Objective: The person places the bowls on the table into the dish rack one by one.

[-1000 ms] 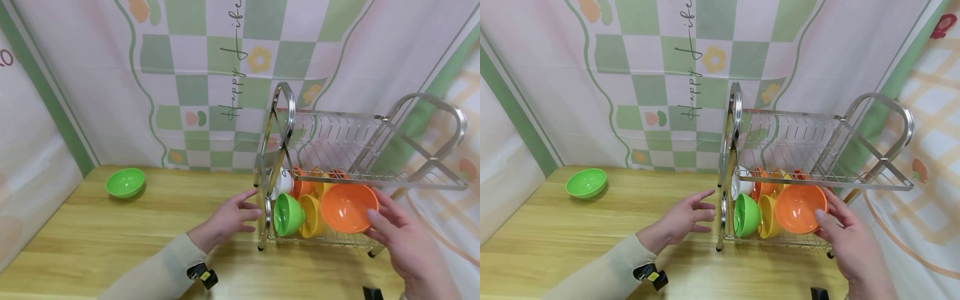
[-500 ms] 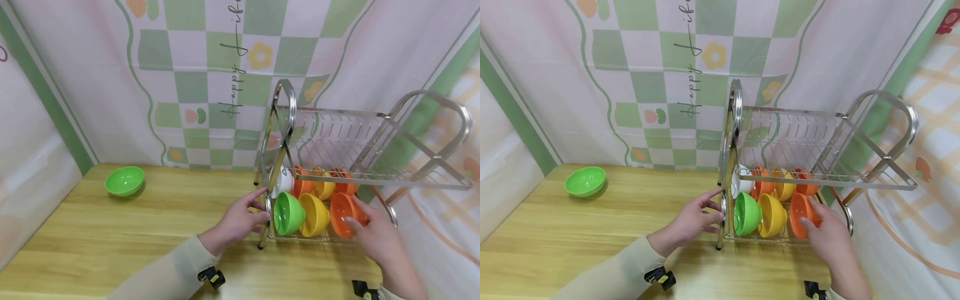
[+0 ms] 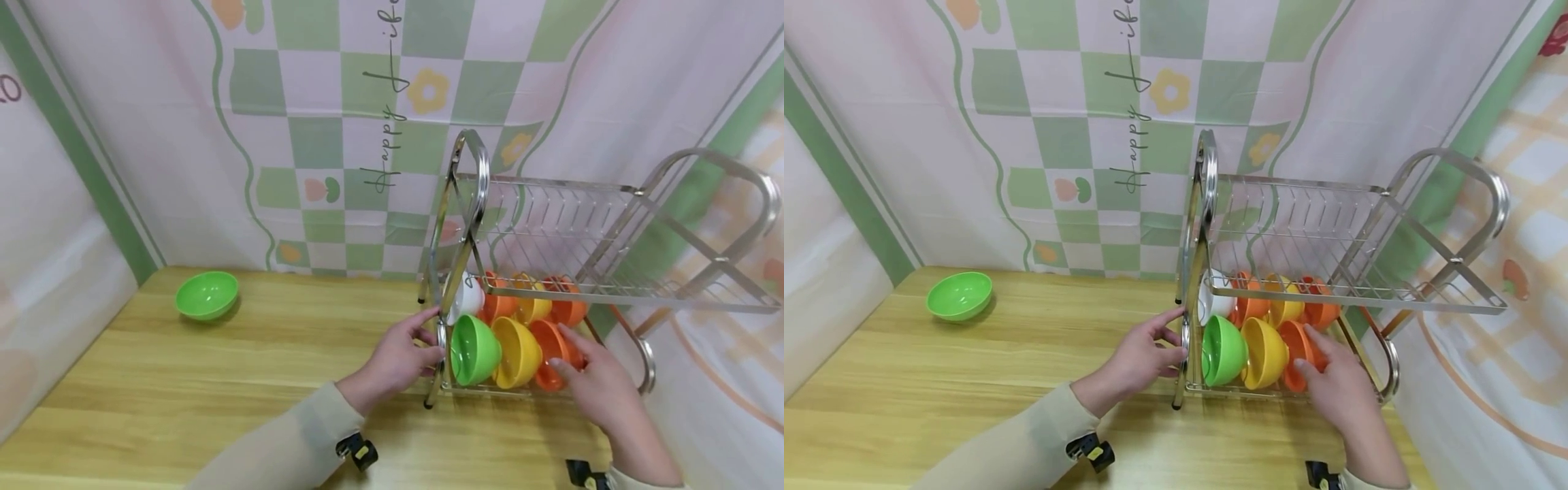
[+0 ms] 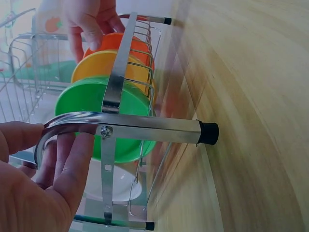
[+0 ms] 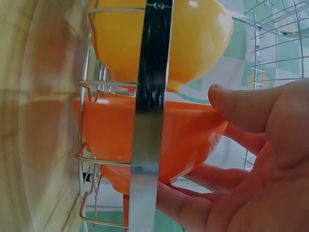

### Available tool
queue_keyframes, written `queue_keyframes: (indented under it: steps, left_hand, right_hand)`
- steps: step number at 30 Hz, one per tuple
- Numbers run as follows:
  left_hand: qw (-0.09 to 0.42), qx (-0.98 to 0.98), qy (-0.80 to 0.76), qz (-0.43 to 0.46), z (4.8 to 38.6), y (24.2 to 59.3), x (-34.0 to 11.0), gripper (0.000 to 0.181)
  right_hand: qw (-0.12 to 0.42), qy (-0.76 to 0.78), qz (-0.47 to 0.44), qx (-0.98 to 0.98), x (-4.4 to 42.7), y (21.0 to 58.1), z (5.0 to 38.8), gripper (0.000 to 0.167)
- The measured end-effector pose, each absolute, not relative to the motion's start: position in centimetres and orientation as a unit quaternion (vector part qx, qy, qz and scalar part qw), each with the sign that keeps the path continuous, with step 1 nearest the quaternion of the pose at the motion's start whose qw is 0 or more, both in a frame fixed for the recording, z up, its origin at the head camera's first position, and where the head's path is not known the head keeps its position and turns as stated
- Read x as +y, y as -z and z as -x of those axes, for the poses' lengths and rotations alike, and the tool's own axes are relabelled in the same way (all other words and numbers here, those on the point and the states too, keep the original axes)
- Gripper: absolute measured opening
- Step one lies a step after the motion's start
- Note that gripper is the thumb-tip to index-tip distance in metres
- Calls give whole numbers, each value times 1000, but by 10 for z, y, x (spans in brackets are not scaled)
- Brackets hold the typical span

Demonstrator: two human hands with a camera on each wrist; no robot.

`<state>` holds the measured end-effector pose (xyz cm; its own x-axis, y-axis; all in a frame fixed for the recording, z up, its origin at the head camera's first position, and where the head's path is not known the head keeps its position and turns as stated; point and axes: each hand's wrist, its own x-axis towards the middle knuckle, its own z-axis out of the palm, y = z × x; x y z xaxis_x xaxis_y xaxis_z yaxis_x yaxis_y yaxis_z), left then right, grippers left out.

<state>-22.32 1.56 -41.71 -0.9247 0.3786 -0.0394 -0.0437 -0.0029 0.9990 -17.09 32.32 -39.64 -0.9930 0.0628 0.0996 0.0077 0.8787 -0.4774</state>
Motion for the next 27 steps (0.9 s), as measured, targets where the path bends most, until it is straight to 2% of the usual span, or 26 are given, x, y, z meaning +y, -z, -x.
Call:
queue_keyframes:
  steps: [14,20,27]
  left_hand:
    - [150,702,-686,-124,222,419,17,76]
    - [149,707,-681,-119,222,419,17,76]
    - [152,706,-682,-117,222,419,17,77]
  right_hand:
    - [34,-243,26,-969,324,396,170,71]
    - [44,-286,22,-957,323,395,169,80]
    - [20,-284,51,-957,323,388,167,85]
